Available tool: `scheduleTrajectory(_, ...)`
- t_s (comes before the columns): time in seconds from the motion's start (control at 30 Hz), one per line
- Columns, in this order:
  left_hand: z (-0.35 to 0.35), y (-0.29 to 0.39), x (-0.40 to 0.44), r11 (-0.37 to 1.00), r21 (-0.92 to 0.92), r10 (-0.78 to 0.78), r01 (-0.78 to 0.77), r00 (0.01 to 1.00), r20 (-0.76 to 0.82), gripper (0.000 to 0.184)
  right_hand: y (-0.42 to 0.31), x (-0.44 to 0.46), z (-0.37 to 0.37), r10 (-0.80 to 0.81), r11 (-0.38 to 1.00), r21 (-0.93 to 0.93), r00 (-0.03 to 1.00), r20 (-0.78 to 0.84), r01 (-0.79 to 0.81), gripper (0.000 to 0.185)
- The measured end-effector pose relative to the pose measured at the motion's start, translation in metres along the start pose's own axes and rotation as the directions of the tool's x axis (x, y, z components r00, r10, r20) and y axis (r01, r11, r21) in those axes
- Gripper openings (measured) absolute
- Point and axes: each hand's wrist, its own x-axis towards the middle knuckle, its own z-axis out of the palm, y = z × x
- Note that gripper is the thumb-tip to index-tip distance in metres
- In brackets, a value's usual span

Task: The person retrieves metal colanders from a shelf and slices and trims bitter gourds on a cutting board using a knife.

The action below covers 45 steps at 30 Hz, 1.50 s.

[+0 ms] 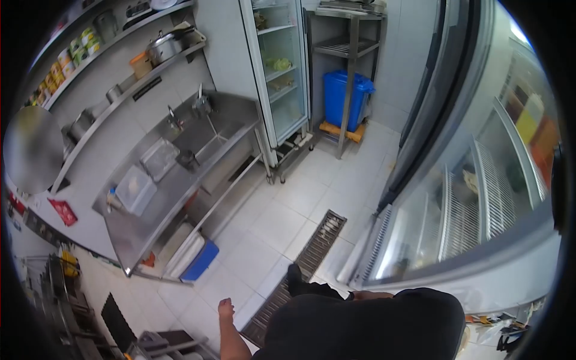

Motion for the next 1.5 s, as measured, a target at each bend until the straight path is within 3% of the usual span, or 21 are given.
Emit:
scheduleTrajectory(0.07,0.027,0.044,0.038,0.999,-0.044,-0.013,0.015,0.999,0.051,0.035,-0.091,0.042,-0.024,-0.285,0.947,-0.145,0.958,0.023,0.285,0.021)
scheduleTrajectory(0.13,0.033,0.070,0.050,0.945,0.239,0.164,-0.224,0.955,0.247,0.038,-0.185,0.113,-0.072,-0.544,0.253,-0.837,0.787,0.291,0.485,0.028)
scheduleTrajectory(0.17,0.041,0.082,0.056,0.991,0.102,-0.110,0.086,0.959,0.259,0.039,-0.253,0.106,-0.088,-0.520,-0.088,-0.921,0.772,0.367,0.378,0.035)
scheduleTrajectory(0.2,0.060,0.100,0.053,0.965,0.153,-0.238,0.214,0.958,0.159,0.040,-0.317,0.091,-0.099,-0.446,0.467,-0.852,0.895,0.003,0.235,0.031)
scheduleTrajectory(0.23,0.071,0.113,0.058,0.917,0.265,-0.341,0.298,0.931,0.132,0.040,-0.350,0.106,-0.129,-0.801,-0.122,-0.967,0.553,0.229,0.224,0.027)
scheduleTrajectory(0.27,0.068,0.114,0.067,0.833,0.537,-0.096,-0.136,0.919,0.382,0.041,-0.395,0.104,-0.143,-0.676,0.482,-0.855,0.702,-0.225,0.190,0.027)
scheduleTrajectory(0.3,0.066,0.116,0.076,0.550,0.616,0.160,-0.564,0.795,0.585,0.043,-0.444,0.084,-0.163,-0.595,0.704,-0.664,0.719,-0.359,0.251,0.028)
scheduleTrajectory(0.37,0.092,0.118,0.088,0.008,0.672,0.217,-0.740,0.658,0.721,0.049,-0.516,0.046,-0.193,-0.535,0.838,-0.408,0.697,-0.477,0.363,0.031)
scheduleTrajectory(0.4,0.103,0.127,0.099,0.539,0.702,0.019,-0.465,0.840,0.541,0.048,-0.544,0.034,-0.210,-0.533,0.845,-0.362,0.678,-0.507,0.394,0.032)
scheduleTrajectory(0.43,0.124,0.138,0.112,0.632,0.707,-0.099,-0.317,0.872,0.479,0.047,-0.565,0.026,-0.224,-0.540,0.841,-0.355,0.656,-0.528,0.407,0.033)
scheduleTrajectory(0.57,0.194,0.197,0.179,0.656,0.720,-0.233,-0.225,0.847,0.478,0.045,-0.573,0.014,-0.284,-0.581,0.808,-0.491,0.578,-0.573,0.325,0.034)
scheduleTrajectory(0.63,0.231,0.244,0.222,0.664,0.721,-0.290,-0.199,0.820,0.493,0.043,-0.533,0.033,-0.325,-0.688,0.395,-0.918,0.674,-0.268,0.038,0.029)
scheduleTrajectory(0.7,0.274,0.305,0.263,0.665,0.729,-0.340,-0.163,0.803,0.490,0.042,-0.454,0.068,-0.354,-0.383,0.706,-0.708,0.824,-0.417,-0.029,0.024)
scheduleTrajectory(0.77,0.335,0.369,0.312,0.664,0.732,-0.355,-0.154,0.796,0.490,0.041,-0.390,0.055,-0.363,-0.181,0.455,-0.881,0.956,-0.230,-0.126,0.026)
scheduleTrajectory(0.8,0.371,0.404,0.333,0.648,0.735,-0.327,-0.200,0.799,0.505,0.041,-0.388,0.018,-0.357,0.175,0.909,-0.280,0.892,-0.417,-0.309,0.030)
scheduleTrajectory(1.0,0.598,0.671,0.378,0.762,0.324,0.120,-0.561,0.614,0.780,0.038,-0.290,-0.050,-0.359,-0.130,0.990,-0.013,0.857,-0.499,0.142,0.028)
scheduleTrajectory(1.1,0.703,0.821,0.312,0.603,0.132,0.347,-0.787,0.408,0.844,0.046,-0.289,-0.014,-0.424,0.103,0.931,0.347,0.830,-0.548,0.114,0.020)
scheduleTrajectory(1.2,0.785,0.940,0.236,0.605,-0.194,0.581,-0.772,0.261,0.771,0.045,-0.363,-0.034,-0.539,0.385,0.595,0.767,0.752,-0.534,0.240,0.015)
scheduleTrajectory(1.27,0.814,1.028,0.182,0.516,-0.355,0.693,-0.780,0.137,0.708,0.044,-0.382,-0.030,-0.652,0.065,0.533,0.587,0.662,-0.747,0.610,0.014)
scheduleTrajectory(1.4,0.814,1.173,0.073,0.272,-0.553,0.832,-0.788,-0.096,0.547,0.044,-0.568,-0.163,-0.851,-0.175,0.804,-0.060,0.139,-0.975,0.592,0.029)
scheduleTrajectory(1.5,0.807,1.255,0.015,0.108,-0.563,0.871,-0.819,-0.194,0.451,0.044,-0.719,-0.289,-0.957,-0.439,0.627,-0.474,-0.223,-0.871,0.618,0.029)
